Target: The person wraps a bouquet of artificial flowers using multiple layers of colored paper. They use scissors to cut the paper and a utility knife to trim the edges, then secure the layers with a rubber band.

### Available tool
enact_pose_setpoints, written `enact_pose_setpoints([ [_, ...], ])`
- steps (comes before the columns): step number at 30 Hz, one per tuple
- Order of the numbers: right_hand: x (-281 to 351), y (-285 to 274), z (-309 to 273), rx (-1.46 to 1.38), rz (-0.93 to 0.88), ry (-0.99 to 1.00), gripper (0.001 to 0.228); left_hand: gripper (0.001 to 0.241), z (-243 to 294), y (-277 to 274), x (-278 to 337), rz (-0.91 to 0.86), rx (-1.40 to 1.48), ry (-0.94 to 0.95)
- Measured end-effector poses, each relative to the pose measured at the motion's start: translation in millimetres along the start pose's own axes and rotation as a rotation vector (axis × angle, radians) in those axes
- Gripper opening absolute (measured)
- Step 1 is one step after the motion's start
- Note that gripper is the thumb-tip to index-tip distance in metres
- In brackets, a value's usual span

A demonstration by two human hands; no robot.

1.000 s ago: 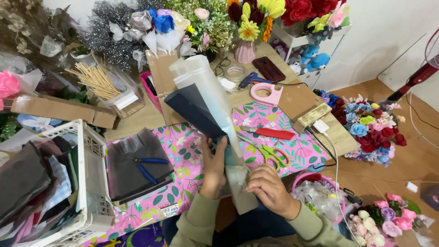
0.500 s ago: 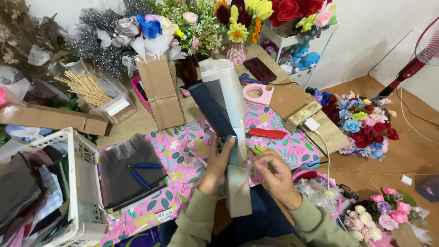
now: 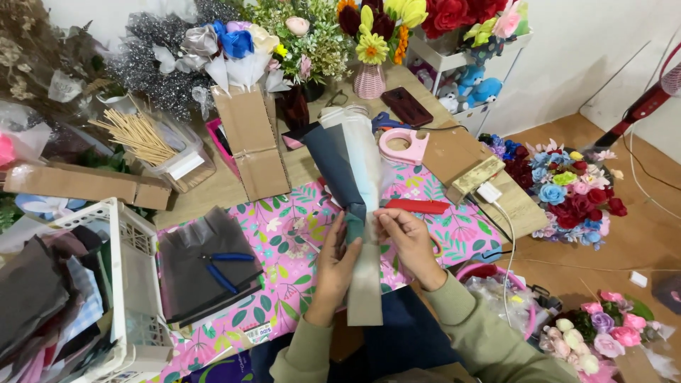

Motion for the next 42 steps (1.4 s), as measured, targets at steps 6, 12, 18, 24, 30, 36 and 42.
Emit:
enact_pose_setpoints([
  [6, 6.7, 4.4, -13.5, 0.022, -0.094, -0.028, 0.048, 0.031, -24.4, -3.6, -9.9, 0.010, -0.215, 0.226],
  [12, 5.9, 3.9, -37.1, 0.177, -0.157, -0.130, 0.041, 0.028, -23.5, 0.4, -19.6, -0.003, -0.199, 0.233],
  [18, 3.8, 19.2, -80.7, 0.656, -0.287, -0.438, 0.035, 0.017, -26.4, 1.2, -20.0, -0.028, -0.240, 0.199],
  [24, 7.7, 41.1, -90.1, 0.972, -0.427, -0.580, 0.013, 0.017, -20.8, 1.2, -15.7, -0.032, -0.264, 0.153],
  [30, 8.6, 35.0, -93.9, 0.930, -0.436, -0.596, 0.006, 0.019, -20.6, -4.9, -14.9, -0.033, -0.341, 0.129],
  [36, 14.6, 21.8, -89.7, 0.837, -0.449, -0.572, 0.008, 0.020, -23.6, -4.0, -16.4, -0.044, -0.374, 0.126],
  [42, 16.2, 8.4, -79.2, 0.762, -0.403, -0.511, 0.008, 0.020, -17.5, -1.8, -12.4, -0.063, -0.382, 0.129],
])
Point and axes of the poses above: each hand's wrist, its own x-axis away from the middle knuckle, its own y-axis out of the palm, z = x × y, the point moved 9 cm from there along -x, towards the middle knuckle, and after that the axes turned 3 degrees about -z, right-handed, at the moved point
